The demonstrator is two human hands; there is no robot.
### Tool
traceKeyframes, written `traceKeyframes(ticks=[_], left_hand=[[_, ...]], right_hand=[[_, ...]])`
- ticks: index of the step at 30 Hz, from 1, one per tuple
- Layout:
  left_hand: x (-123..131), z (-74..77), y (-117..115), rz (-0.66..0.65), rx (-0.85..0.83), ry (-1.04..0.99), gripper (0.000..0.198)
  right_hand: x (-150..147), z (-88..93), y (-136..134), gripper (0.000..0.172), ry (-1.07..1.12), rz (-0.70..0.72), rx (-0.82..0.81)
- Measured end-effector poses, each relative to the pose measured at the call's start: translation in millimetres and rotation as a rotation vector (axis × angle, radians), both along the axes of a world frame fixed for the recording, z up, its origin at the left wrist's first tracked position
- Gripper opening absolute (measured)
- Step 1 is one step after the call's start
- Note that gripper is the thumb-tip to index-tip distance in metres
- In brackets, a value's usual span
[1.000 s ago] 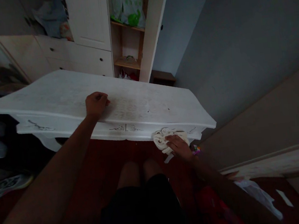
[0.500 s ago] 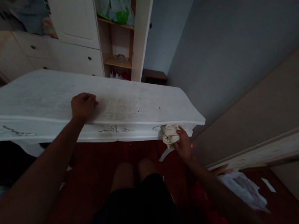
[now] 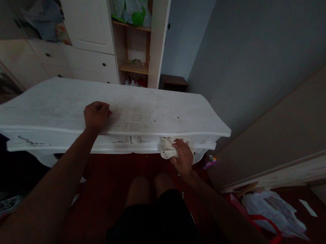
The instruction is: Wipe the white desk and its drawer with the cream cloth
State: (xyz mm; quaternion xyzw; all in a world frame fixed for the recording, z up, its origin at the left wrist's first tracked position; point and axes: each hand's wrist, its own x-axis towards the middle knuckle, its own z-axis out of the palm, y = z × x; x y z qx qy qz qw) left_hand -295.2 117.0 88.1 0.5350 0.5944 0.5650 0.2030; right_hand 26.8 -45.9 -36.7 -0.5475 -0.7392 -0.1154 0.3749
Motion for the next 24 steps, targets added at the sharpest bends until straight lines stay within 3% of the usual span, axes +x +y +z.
traceKeyframes(ticks=[12,18,24], left_hand=[[0,-0.2,-2,0.026,-0.026,0.022,0.009],[2,2.6,-4,0.026,-0.017,0.032,0.009],[-2,-5.1,2,0.024,0.007,0.057,0.013]], right_hand=[[-123,16.1,44,0.040,-0.268,0.297,-0.151],[-142,27.6,37,0.025,-0.440,0.332,-0.181],[-154,35.3,27,0.021,-0.461,0.245,-0.277]])
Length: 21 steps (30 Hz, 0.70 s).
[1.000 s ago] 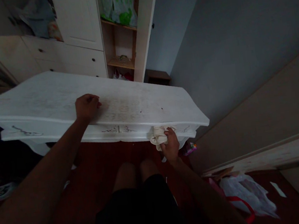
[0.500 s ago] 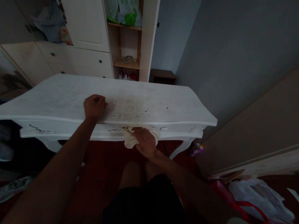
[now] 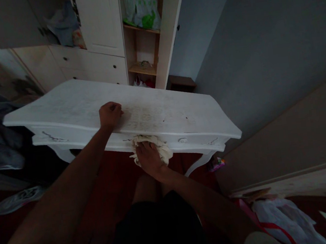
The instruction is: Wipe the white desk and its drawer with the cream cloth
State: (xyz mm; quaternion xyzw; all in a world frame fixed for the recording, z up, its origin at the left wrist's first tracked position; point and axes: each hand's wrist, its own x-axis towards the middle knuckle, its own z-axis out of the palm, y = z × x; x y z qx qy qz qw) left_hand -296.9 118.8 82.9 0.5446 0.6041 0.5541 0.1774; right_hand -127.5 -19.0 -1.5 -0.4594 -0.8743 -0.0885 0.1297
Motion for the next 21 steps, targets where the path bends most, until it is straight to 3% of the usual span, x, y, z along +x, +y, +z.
traceKeyframes(ticks=[5,13,17,21], left_hand=[[-2,-2.8,2,-0.023,0.010,0.011,0.013],[-2,-5.1,4,-0.027,0.025,-0.002,0.012],[-1,-2.6,1,-0.031,0.011,-0.015,0.011],[1,3.5,-4,0.002,-0.018,0.021,0.011]], right_hand=[[10,-13.1,-7,0.024,0.011,0.005,0.022],[51,-25.5,-14,0.043,0.067,-0.007,0.013],[93,-33.3,-19,0.056,0.077,-0.075,0.025],[154,-40.9,-25,0.059,0.003,-0.112,0.058]])
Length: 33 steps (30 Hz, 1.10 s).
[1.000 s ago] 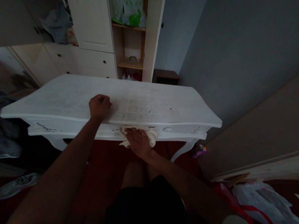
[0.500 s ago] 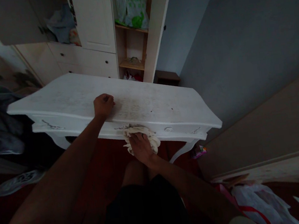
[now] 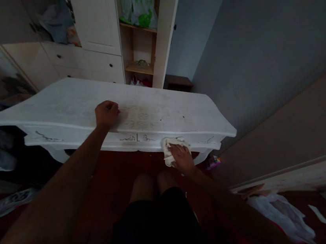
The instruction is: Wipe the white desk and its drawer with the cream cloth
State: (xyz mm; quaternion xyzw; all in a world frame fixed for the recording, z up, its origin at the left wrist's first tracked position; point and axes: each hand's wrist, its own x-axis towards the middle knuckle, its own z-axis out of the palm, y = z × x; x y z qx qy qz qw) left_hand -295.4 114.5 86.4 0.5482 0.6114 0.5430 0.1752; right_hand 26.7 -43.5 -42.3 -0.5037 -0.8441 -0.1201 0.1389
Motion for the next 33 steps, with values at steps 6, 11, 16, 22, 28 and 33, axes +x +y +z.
traceKeyframes(ticks=[6,11,16,22,28,33], left_hand=[[1,4.5,-2,0.005,-0.036,0.040,0.010],[3,8.8,-5,0.009,-0.051,0.095,0.012],[4,7.5,-4,0.024,-0.074,0.134,0.013],[0,-0.3,2,0.013,-0.054,0.164,0.018],[1,2.8,-1,0.019,-0.063,0.169,0.020],[-1,-2.8,4,0.006,-0.028,0.160,0.022]], right_hand=[[93,10.4,-9,0.055,-0.125,-0.002,-0.055],[158,19.8,-21,0.057,-0.056,-0.148,0.039],[184,25.1,-24,0.052,0.280,-0.341,0.266],[132,28.1,-18,0.054,0.481,-0.344,0.278],[37,25.7,-5,0.059,0.624,-0.240,0.288],[-27,27.0,0,0.064,0.664,-0.120,0.318]])
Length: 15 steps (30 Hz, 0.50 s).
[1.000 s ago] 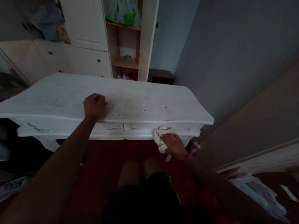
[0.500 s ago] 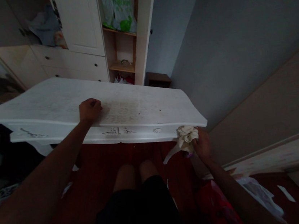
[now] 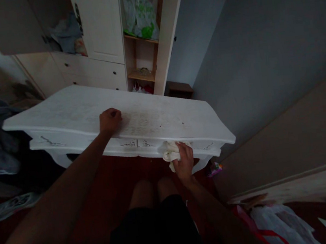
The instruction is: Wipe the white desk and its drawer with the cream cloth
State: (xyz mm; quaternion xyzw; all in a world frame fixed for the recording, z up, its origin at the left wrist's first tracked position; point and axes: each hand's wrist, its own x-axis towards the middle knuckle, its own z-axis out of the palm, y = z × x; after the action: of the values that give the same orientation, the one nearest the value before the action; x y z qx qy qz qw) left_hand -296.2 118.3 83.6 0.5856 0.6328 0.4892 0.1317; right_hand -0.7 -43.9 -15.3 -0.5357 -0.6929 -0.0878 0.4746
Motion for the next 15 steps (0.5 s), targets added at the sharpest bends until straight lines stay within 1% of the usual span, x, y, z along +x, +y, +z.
traceKeyframes(ticks=[2,4,7,9,12,15], left_hand=[[-1,-3.9,3,-0.014,0.009,-0.003,0.023],[-2,-6.8,4,-0.028,0.004,-0.004,0.023],[-2,-8.2,4,-0.045,0.016,-0.003,0.022],[-2,-7.6,3,-0.041,0.026,-0.013,0.021],[-2,-6.3,2,-0.035,0.036,-0.022,0.020],[-1,-6.0,2,-0.035,0.041,-0.036,0.020]], right_hand=[[-25,1.3,5,0.069,-0.042,0.099,-0.030],[-52,1.8,15,0.070,-0.086,0.163,-0.076],[-90,0.2,31,0.065,-0.183,0.220,-0.154],[-107,-1.8,39,0.061,-0.259,0.229,-0.205],[-115,-4.4,41,0.058,-0.367,0.251,-0.259],[-107,-5.3,38,0.056,-0.445,0.310,-0.302]])
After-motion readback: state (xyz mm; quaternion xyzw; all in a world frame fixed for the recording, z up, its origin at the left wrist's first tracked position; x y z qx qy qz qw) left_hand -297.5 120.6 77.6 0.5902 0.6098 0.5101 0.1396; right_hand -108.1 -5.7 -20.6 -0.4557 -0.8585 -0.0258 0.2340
